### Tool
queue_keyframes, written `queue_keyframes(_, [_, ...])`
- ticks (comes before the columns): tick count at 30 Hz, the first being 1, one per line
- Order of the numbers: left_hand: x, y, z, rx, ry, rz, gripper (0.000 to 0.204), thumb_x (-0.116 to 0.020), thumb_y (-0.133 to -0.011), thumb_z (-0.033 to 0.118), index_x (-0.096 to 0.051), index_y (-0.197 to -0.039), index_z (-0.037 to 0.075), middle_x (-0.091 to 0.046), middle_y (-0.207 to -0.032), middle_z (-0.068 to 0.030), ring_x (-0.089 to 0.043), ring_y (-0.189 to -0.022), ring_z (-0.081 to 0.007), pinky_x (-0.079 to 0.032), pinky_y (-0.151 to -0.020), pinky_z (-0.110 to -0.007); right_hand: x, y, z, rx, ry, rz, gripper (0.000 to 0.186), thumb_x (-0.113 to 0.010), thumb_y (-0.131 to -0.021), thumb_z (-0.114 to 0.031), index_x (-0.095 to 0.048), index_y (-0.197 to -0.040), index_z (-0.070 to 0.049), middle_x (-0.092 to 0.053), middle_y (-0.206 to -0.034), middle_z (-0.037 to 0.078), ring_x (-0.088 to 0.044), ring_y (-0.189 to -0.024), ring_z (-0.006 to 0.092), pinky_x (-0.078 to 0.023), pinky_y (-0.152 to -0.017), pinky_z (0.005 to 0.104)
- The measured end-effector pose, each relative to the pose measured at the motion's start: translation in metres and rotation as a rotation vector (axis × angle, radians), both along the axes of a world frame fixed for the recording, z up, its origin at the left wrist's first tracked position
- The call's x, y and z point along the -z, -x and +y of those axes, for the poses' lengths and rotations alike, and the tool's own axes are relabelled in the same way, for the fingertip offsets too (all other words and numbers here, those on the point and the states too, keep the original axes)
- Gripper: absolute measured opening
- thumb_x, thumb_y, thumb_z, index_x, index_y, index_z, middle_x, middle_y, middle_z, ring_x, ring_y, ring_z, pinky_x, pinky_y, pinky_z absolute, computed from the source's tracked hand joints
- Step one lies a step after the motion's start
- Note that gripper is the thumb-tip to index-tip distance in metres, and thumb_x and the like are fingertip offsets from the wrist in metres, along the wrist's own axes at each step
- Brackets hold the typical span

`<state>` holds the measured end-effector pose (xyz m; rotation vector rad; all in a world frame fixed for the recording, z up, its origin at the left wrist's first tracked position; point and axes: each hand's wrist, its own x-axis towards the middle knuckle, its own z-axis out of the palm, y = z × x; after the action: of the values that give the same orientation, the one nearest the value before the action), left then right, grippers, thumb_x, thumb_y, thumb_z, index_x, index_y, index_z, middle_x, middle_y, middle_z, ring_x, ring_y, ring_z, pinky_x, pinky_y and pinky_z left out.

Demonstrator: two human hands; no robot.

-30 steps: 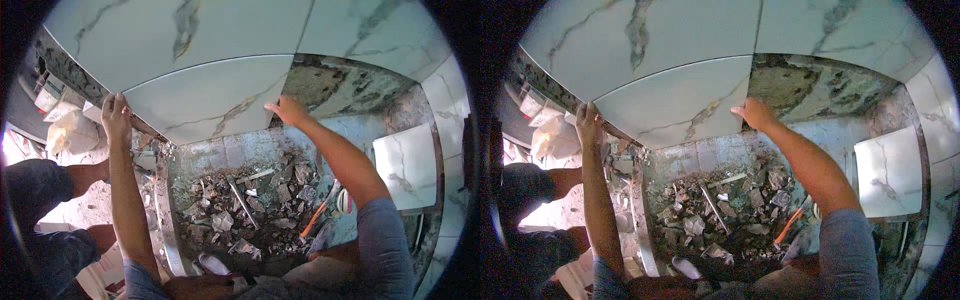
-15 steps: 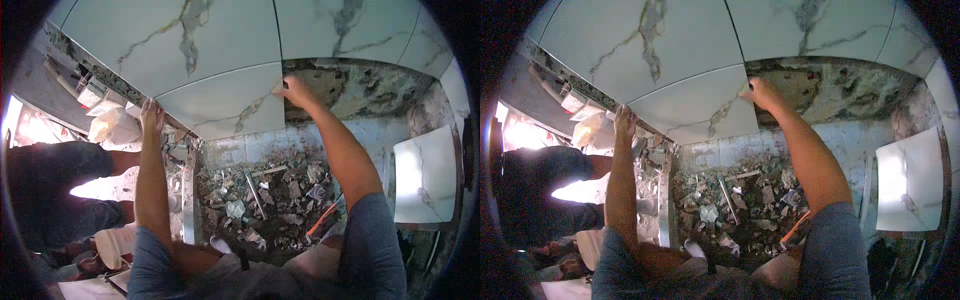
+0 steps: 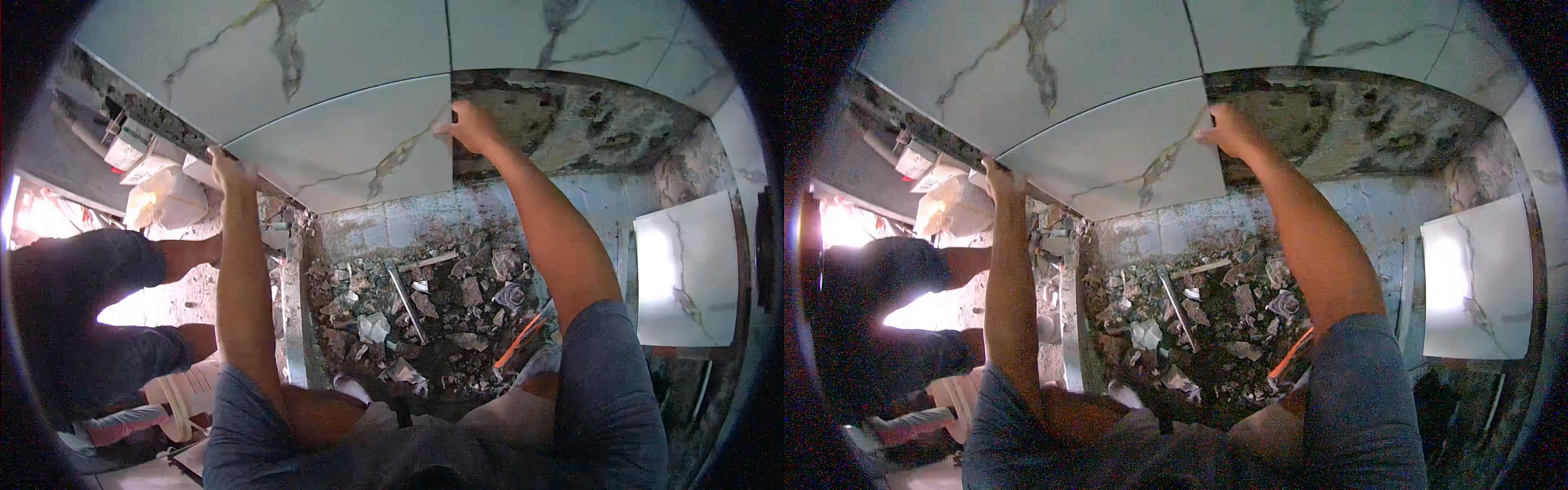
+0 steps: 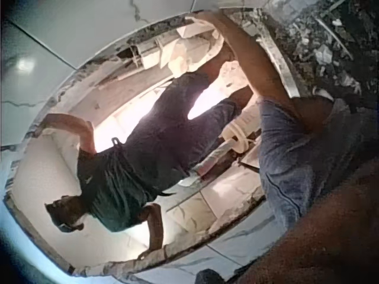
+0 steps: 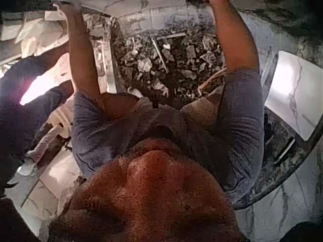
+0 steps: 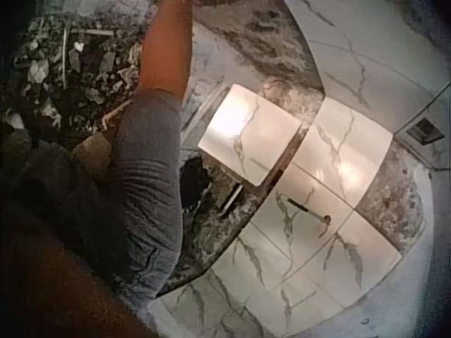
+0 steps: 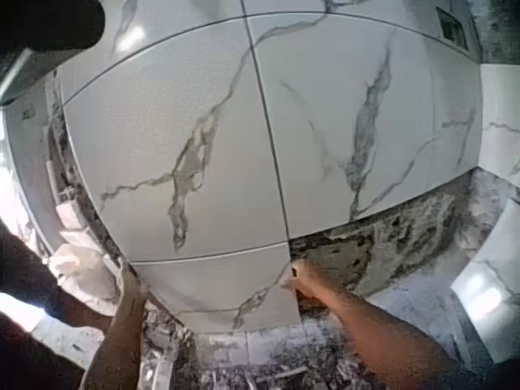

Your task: The recorder retrieves a stack of tiles and proceeds to install them on a bathroom wall alongside a helper.

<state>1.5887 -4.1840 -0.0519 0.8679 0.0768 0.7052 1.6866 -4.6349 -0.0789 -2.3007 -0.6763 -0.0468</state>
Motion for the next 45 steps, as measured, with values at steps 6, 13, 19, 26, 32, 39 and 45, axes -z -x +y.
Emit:
queue_keyframes(6, [-0.014,-0.007,-0.017,-0.340,0.011,0.157,0.036,-0.042,-0.101,0.033,-0.059,-0.113,0.004,-0.064,-0.101,-0.0103,-0.063,-0.080,-0.0239,-0.057,-0.069,-0.039,0.005,0.005,0.001,-0.025,-0.137,0.046,0.041,-0.075,-0.078,-0.034,-0.067,-0.102,-0.002,-0.069,-0.095,0.018,-0.065,-0.087,0.0348,-0.050,-0.079,0.0411])
queue_keyframes(13, [-0.012,-0.011,-0.019,-0.483,-0.146,0.208,0.038,-0.040,-0.103,0.032,-0.063,-0.103,0.002,-0.066,-0.095,-0.0095,-0.065,-0.078,-0.0209,-0.056,-0.065,-0.035,0.002,0.008,-0.001,0.003,-0.057,0.008,0.043,-0.075,-0.078,-0.037,-0.067,-0.097,0.000,-0.068,-0.091,0.017,-0.065,-0.081,0.0284,-0.048,-0.073,0.0394])
queue_keyframes(19, [0.001,-0.009,-0.014,-0.456,-0.161,0.151,0.037,-0.040,-0.103,0.033,-0.061,-0.095,0.003,-0.060,-0.081,-0.0043,-0.057,-0.068,-0.0144,-0.051,-0.059,-0.031,0.017,0.002,0.001,0.062,-0.059,0.054,0.043,-0.074,-0.078,-0.037,-0.066,-0.102,-0.002,-0.068,-0.085,0.016,-0.064,-0.073,0.0289,-0.050,-0.070,0.0397])
queue_keyframes(26, [0.000,0.005,-0.017,-0.660,-0.446,0.282,0.025,-0.050,-0.100,0.024,-0.061,-0.099,0.001,-0.058,-0.085,-0.0030,-0.053,-0.077,-0.0112,-0.045,-0.069,-0.026,0.023,-0.006,0.002,0.043,-0.113,-0.012,0.042,-0.075,-0.077,-0.034,-0.065,-0.103,-0.002,-0.065,-0.077,0.012,-0.059,-0.062,0.0224,-0.048,-0.062,0.0373])
queue_keyframes(32, [0.004,0.024,-0.011,-0.577,-0.504,0.269,0.019,-0.065,-0.092,0.019,-0.068,-0.099,0.001,-0.064,-0.087,-0.0025,-0.055,-0.075,-0.0103,-0.047,-0.064,-0.027,0.029,-0.011,0.000,0.054,-0.115,0.141,0.040,-0.077,-0.077,-0.031,-0.065,-0.103,-0.002,-0.066,-0.078,0.014,-0.061,-0.064,0.0228,-0.048,-0.063,0.0384])
queue_keyframes(39, [0.010,0.029,0.014,-0.433,-0.571,0.338,0.035,-0.071,-0.086,0.018,-0.065,-0.114,-0.001,-0.068,-0.093,-0.0080,-0.062,-0.081,-0.0131,-0.051,-0.068,-0.026,0.015,0.002,0.000,0.011,-0.044,-0.009,0.035,-0.073,-0.083,-0.028,-0.064,-0.103,-0.001,-0.068,-0.090,0.017,-0.064,-0.079,0.0293,-0.050,-0.070,0.0403])
queue_keyframes(45, [0.004,0.028,0.015,-0.395,-0.563,0.284,0.031,-0.075,-0.082,0.010,-0.066,-0.105,-0.007,-0.068,-0.092,-0.0076,-0.061,-0.083,-0.0135,-0.050,-0.076,-0.026,0.010,0.003,0.001,0.013,-0.068,0.015,0.041,-0.072,-0.081,-0.035,-0.064,-0.104,-0.001,-0.068,-0.093,0.019,-0.064,-0.084,0.0340,-0.049,-0.074,0.0421])
